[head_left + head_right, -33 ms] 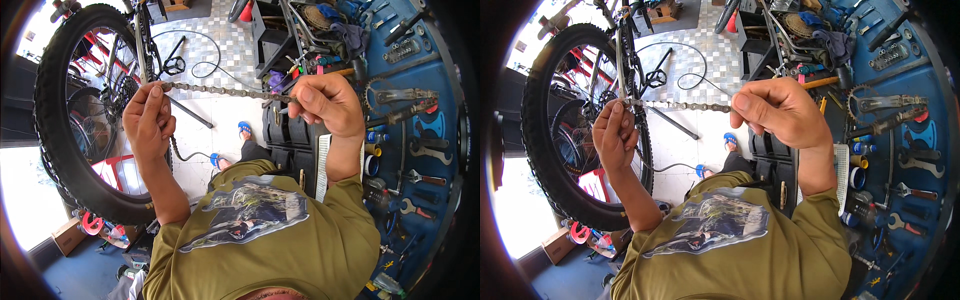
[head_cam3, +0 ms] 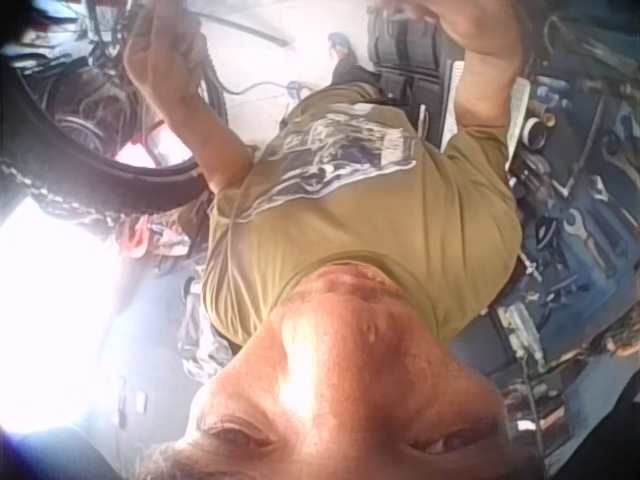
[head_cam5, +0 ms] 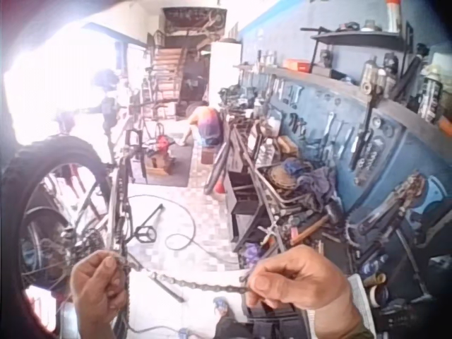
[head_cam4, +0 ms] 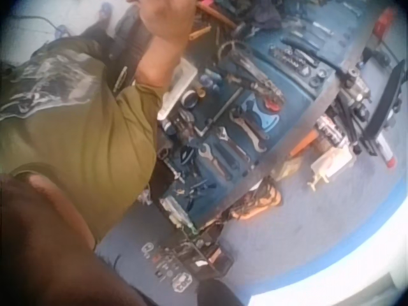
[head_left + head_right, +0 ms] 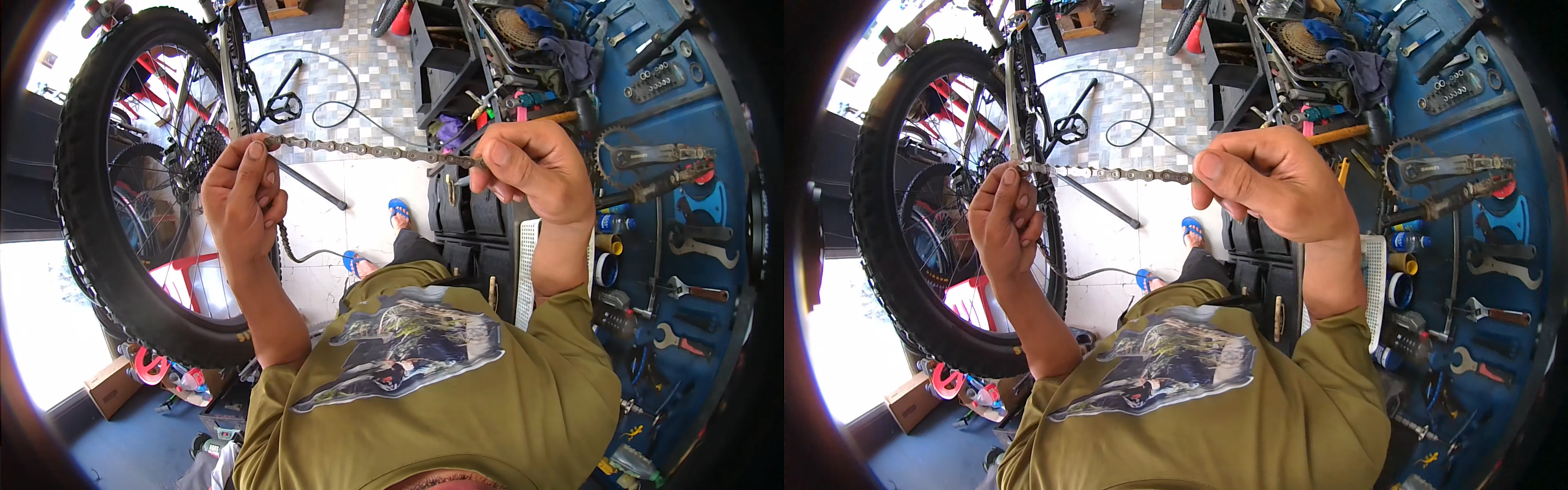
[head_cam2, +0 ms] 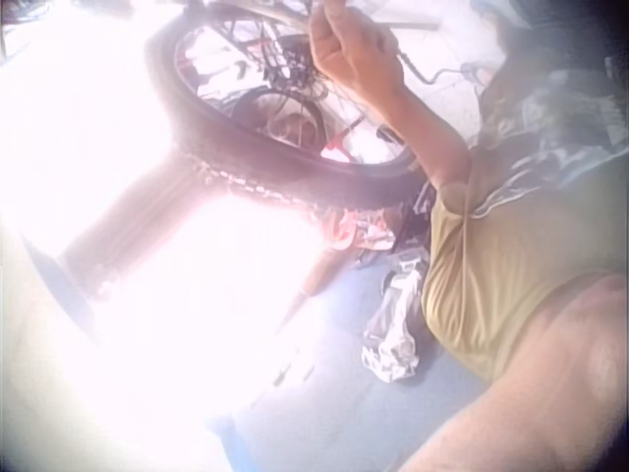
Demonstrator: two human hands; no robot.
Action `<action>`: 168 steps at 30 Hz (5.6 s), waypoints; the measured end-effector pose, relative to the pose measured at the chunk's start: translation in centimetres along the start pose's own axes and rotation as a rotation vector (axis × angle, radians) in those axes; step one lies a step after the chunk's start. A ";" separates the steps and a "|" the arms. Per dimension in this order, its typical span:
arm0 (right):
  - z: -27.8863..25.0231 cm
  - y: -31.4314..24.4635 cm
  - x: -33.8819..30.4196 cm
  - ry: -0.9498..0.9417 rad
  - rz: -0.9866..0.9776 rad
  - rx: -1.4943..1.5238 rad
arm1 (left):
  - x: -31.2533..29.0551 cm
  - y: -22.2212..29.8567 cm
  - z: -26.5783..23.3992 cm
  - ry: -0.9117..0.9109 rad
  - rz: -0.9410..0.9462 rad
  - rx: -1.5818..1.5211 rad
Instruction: The person removes a bicycle chain, uses a hammer and vise to adjust a link, then routes the chain through the rear derailleur and around the crankset. They use a chain tool to connect the chain ends and complete the installation.
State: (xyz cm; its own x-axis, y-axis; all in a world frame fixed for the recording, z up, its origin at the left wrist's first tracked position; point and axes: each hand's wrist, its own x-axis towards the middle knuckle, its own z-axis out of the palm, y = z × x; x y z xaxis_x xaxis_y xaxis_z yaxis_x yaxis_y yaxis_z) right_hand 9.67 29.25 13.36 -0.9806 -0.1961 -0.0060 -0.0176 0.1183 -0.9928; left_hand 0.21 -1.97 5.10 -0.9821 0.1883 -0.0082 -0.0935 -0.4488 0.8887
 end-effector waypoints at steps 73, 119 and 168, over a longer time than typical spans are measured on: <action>4.2 1.9 -1.0 0.246 -0.505 -0.756 | -5.2 -2.2 6.9 -0.353 0.000 0.243; 5.8 4.0 -0.4 0.489 -0.934 -0.864 | -4.5 -2.4 7.3 -0.404 0.564 0.387; 7.3 4.7 -1.2 0.319 -0.239 0.184 | -3.6 -1.6 8.7 -0.382 -0.194 -0.010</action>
State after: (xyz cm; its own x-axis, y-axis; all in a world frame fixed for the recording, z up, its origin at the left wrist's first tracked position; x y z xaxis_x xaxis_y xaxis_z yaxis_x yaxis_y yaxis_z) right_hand 12.22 22.97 7.82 -0.9650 0.1164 0.2351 -0.2445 -0.0746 -0.9668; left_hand 5.34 5.63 7.68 -0.8152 0.5792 -0.0028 -0.2739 -0.3813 0.8829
